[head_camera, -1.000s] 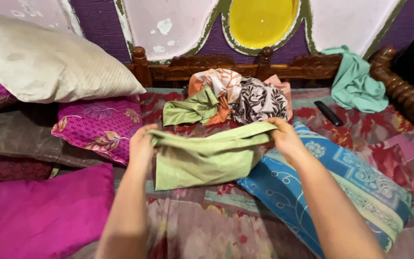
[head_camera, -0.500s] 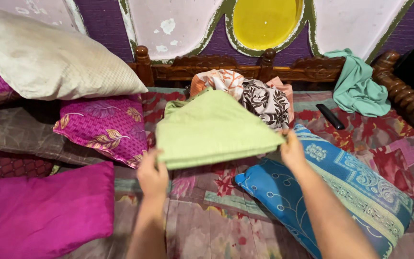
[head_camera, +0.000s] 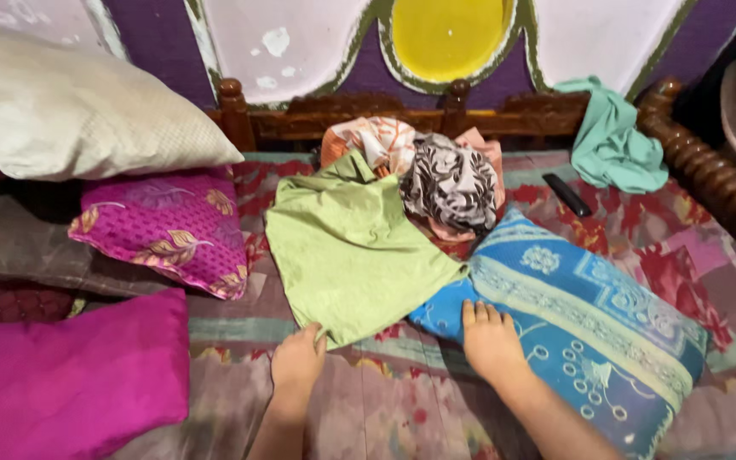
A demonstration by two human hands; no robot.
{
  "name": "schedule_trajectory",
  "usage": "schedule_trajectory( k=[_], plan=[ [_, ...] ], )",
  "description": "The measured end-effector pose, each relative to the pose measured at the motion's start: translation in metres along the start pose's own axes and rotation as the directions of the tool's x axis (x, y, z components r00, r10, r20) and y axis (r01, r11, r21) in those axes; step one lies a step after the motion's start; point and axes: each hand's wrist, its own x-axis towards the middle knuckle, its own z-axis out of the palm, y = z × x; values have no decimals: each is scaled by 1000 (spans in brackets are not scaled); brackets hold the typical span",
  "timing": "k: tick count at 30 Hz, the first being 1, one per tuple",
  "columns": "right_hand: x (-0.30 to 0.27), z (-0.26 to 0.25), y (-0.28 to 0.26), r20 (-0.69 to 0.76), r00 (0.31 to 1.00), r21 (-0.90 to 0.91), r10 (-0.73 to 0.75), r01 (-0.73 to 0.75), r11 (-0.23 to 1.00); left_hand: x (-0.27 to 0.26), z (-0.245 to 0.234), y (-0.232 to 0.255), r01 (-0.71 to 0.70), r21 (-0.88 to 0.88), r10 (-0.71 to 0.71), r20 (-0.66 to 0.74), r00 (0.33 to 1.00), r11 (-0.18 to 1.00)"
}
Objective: The person places a light green pillowcase over a blue patterned pillow on a bed. They align the corners, pull the fabric over the pillow, and smooth the surface to fit the case snugly.
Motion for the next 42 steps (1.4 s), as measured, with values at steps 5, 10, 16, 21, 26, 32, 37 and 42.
schedule_trajectory(
  k=[5,10,16,21,26,32,37,42],
  plan=[
    [2,-35,40,302,948,307,-99,2,952,-8,-16,12,-2,96,11,-99,995,995],
    [-48,-123,75,461,811,433,-360,148,889,-9,-28,20,-101,102,131,-353,926,990],
    [-63,-138,112,407,692,840,-596,-27,542,-6,-18,19,-209,99,228,-271,935,973],
    [24,-43,137,224,970,742,-99,-104,662,-9,-14,13,-445,54,442,-272,855,894],
    [85,54,167,481,861,425,165,-394,815,-15,-19,17,-580,73,582,-185,791,811],
    [74,68,139,579,813,430,67,-374,822,-15,-18,18,-509,165,531,-152,833,845],
    [61,32,117,704,710,334,11,-345,877,-12,-1,10,-370,-12,367,-98,925,929],
    [42,17,91,544,837,463,-55,-245,852,-9,-12,14,-276,-103,267,-92,959,956]
  ],
)
